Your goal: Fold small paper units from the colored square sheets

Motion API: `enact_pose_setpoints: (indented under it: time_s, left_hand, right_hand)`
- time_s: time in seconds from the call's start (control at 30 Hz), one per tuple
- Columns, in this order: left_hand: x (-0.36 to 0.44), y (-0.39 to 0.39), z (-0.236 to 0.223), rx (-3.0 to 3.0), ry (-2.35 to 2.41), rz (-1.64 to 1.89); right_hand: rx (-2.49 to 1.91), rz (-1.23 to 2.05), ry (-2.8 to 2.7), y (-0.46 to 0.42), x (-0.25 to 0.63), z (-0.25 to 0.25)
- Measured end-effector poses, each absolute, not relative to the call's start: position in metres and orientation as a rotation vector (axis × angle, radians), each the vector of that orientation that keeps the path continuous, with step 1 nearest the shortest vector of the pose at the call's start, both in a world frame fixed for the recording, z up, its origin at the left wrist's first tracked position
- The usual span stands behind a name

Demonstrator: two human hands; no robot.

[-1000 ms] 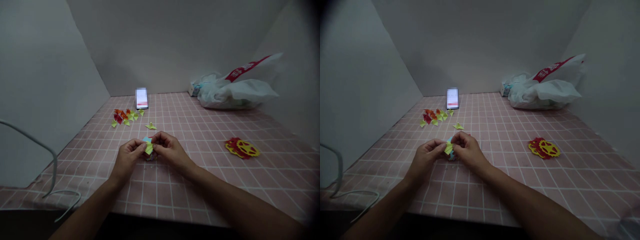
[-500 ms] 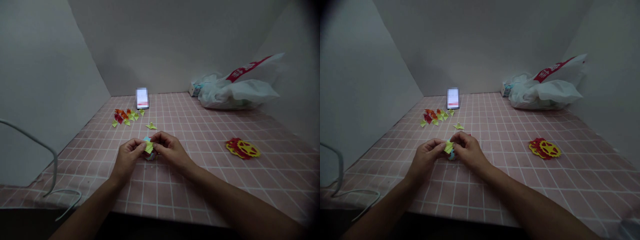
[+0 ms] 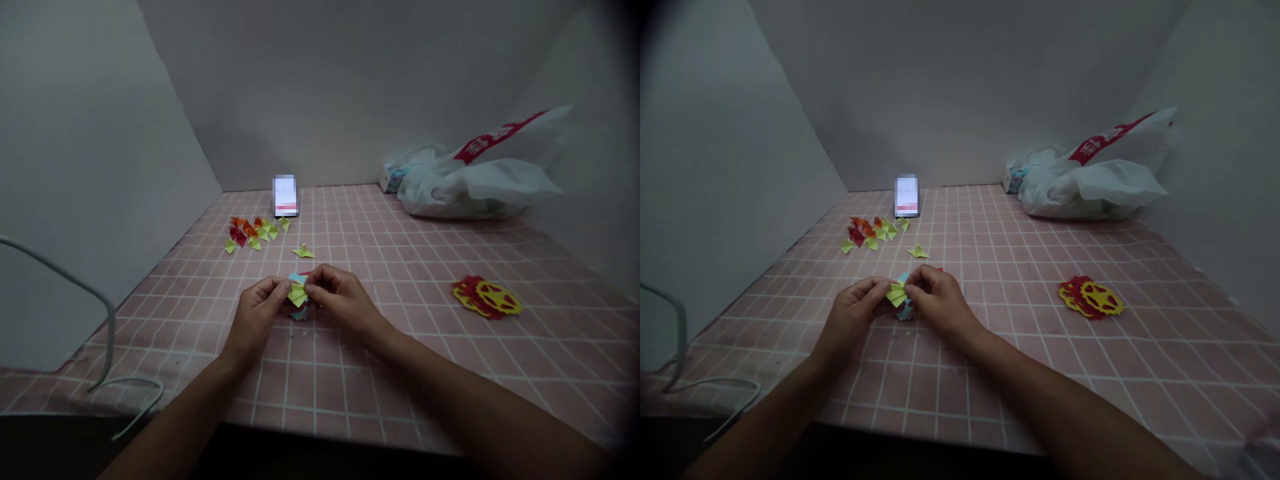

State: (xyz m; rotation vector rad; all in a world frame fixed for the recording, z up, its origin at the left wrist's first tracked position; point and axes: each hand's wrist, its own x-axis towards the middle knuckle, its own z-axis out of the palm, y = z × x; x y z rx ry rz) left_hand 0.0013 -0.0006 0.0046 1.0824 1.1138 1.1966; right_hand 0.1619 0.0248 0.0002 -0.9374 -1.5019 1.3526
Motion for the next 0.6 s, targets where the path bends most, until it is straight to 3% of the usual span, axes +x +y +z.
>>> enact_pose_setpoints:
  time_s: [0.17,0.47,0.6]
  left_hand:
    - [0.0012,-0.0009,0.0053,1.104,1.156,1.214]
    - [0.0017,-0.0026,0.0089,1.146,1.167,1.213]
    - [0.0006,-0.0023,0.0074,1.179,1.19,1.216]
  right_hand:
    - [-0.976,1.256,-1.567,0.0225,0.1617,0.0027]
    - [-0.879,1.571,-1.441,0.0274,0.1639,0.002]
    - [-0.926,1.441,-1.565,0.0273,0.1632,0.0015]
